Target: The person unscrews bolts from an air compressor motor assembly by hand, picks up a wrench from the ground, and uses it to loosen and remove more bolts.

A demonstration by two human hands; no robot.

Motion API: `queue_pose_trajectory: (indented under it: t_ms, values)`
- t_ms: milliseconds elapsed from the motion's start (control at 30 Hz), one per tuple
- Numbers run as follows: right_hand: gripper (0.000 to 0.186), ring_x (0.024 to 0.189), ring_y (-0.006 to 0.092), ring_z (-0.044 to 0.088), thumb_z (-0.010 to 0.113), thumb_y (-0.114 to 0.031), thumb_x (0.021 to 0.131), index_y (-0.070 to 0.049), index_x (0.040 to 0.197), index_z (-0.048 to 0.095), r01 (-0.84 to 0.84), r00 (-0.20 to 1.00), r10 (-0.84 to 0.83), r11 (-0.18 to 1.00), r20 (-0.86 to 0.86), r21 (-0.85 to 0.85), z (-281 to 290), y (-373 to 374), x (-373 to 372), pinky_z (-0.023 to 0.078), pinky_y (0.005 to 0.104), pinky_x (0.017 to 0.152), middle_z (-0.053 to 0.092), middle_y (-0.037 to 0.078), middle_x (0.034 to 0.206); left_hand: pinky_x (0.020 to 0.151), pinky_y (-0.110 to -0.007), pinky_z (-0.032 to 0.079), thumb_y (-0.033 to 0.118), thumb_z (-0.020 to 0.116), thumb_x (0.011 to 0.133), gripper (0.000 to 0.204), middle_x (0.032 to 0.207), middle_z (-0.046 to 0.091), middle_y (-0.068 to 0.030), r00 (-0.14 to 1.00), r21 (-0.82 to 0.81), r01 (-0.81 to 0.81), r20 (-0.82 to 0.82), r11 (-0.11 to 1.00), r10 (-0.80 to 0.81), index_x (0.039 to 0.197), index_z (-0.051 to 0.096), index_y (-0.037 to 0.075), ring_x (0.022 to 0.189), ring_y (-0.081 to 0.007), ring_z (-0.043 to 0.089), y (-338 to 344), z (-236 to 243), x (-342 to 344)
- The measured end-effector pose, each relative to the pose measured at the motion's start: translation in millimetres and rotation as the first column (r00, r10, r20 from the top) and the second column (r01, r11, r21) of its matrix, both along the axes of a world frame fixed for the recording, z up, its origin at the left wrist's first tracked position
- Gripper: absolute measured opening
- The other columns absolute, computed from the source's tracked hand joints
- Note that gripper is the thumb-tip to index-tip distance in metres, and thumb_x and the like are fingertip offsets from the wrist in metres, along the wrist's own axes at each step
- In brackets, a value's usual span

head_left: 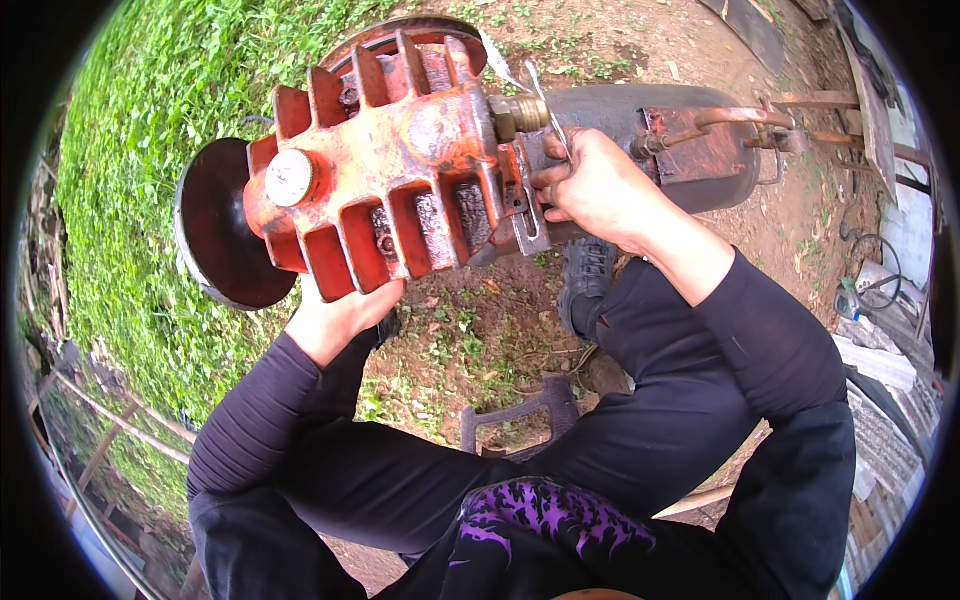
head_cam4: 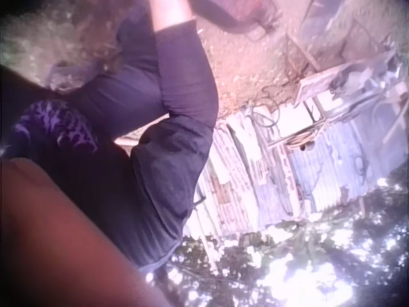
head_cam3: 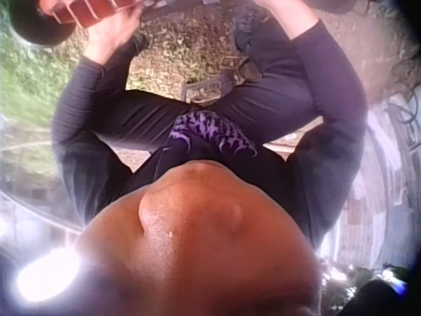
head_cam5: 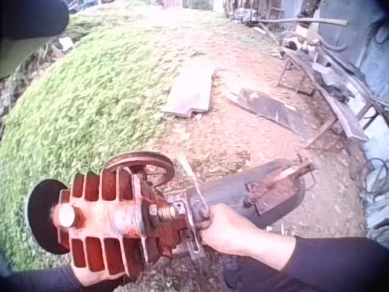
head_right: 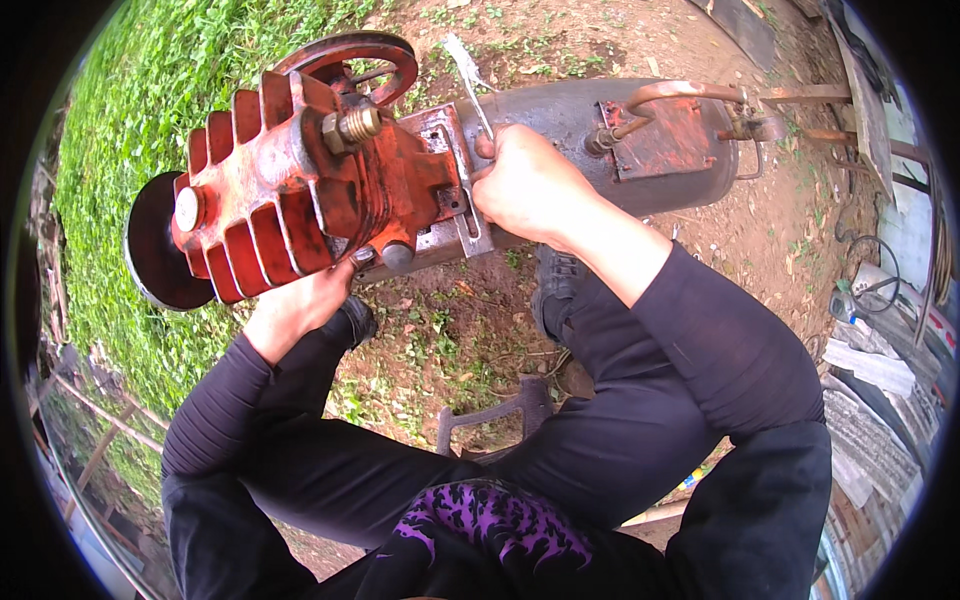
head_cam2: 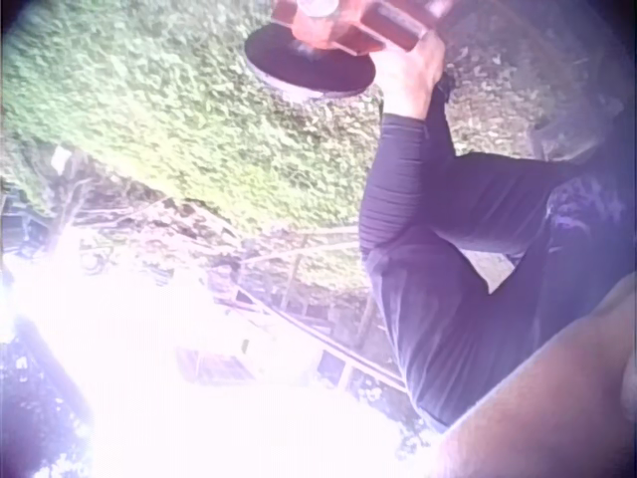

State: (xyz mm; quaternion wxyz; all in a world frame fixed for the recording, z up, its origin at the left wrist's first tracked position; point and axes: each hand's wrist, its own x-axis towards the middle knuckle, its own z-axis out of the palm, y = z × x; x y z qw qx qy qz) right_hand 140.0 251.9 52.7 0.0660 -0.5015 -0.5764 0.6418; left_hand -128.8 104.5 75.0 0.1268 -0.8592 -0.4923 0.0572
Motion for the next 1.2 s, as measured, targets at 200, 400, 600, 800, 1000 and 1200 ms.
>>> queue_pose_trajectory:
  t_ms: [200,400,600,800,1000,1200]
  values:
    - [0.021,0.067,0.0221,0.066,0.059,-0.002,0.076,0.007,0.094,0.058,-0.171,0.984,0.118,0.849,0.136,0.5,50.3,7.6,-11.8,0.053,0.0374,0.064,0.064,0.013,0.069,0.072,-0.042,0.051,0.02,0.063,0.075,0.039,0.11,0.062,-0.0055,0.98,-0.119,-0.139,0.128,0.983,0.154,0.114,0.066,0.016,0.098,-0.0274,0.061,4.7,4.7,7.7]
    - [0.024,0.059,0.0157,0.057,0.066,-0.016,0.089,0.002,0.084,0.052,0.144,0.876,0.04,0.929,-0.48,0.342,133.5,2.1,-6.5,0.047,0.0339,0.056,0.054,0.006,0.064,0.074,-0.045,0.053,0.026,0.068,0.081,0.034,0.11,0.062,-0.0078,0.84,-0.385,-0.33,0.298,0.862,0.454,0.114,0.067,0.018,0.094,-0.0306,0.063,2.9,3.3,4.9]
    - [0.039,0.061,0.0177,0.055,0.067,-0.03,0.094,0.008,0.092,0.055,0.178,0.945,0.103,0.632,-0.309,0.754,126.2,3.4,-26.8,0.045,0.035,0.061,0.053,0.005,0.064,0.076,-0.047,0.057,0.04,0.056,0.09,0.039,0.099,0.071,-0.0153,0.903,-0.351,-0.272,0.23,0.896,0.364,0.125,0.065,0.024,0.086,-0.0335,0.07,16.9,6.2,3.2]
    - [0.014,0.082,0.0112,0.056,0.049,-0.007,0.101,0.007,0.1,0.044,0.101,0.723,0.126,0.953,-0.679,0.284,148.7,7.8,-25.2,0.048,0.0262,0.074,0.055,0.009,0.084,0.072,-0.048,0.056,0.036,0.061,0.087,0.036,0.095,0.07,-0.0167,0.887,-0.354,-0.304,0.234,0.884,0.399,0.121,0.068,0.025,0.084,-0.0351,0.07,15.1,11.5,3.3]
    - [0.018,0.08,0.0112,0.052,0.052,-0.006,0.1,0.009,0.105,0.043,0.265,0.741,0.14,0.838,-0.657,0.477,129.5,0.1,-38.0,0.046,0.0264,0.074,0.051,0.009,0.083,0.077,-0.046,0.055,0.029,0.063,0.084,0.035,0.096,0.071,-0.0163,0.818,-0.475,-0.35,0.265,0.807,0.511,0.117,0.069,0.02,0.087,-0.0354,0.069,17.8,12.9,7.1]
    - [0.028,0.083,0.0156,0.054,0.061,-0.008,0.096,0.012,0.107,0.046,0.367,0.765,0.189,0.658,-0.615,0.658,104.4,15.6,-46.3,0.046,0.0294,0.075,0.052,0.011,0.087,0.074,-0.045,0.056,0.037,0.064,0.085,0.032,0.091,0.072,-0.0137,0.77,-0.555,-0.423,0.197,0.717,0.607,0.111,0.071,0.02,0.083,-0.0344,0.07,18.0,12.3,8.1]
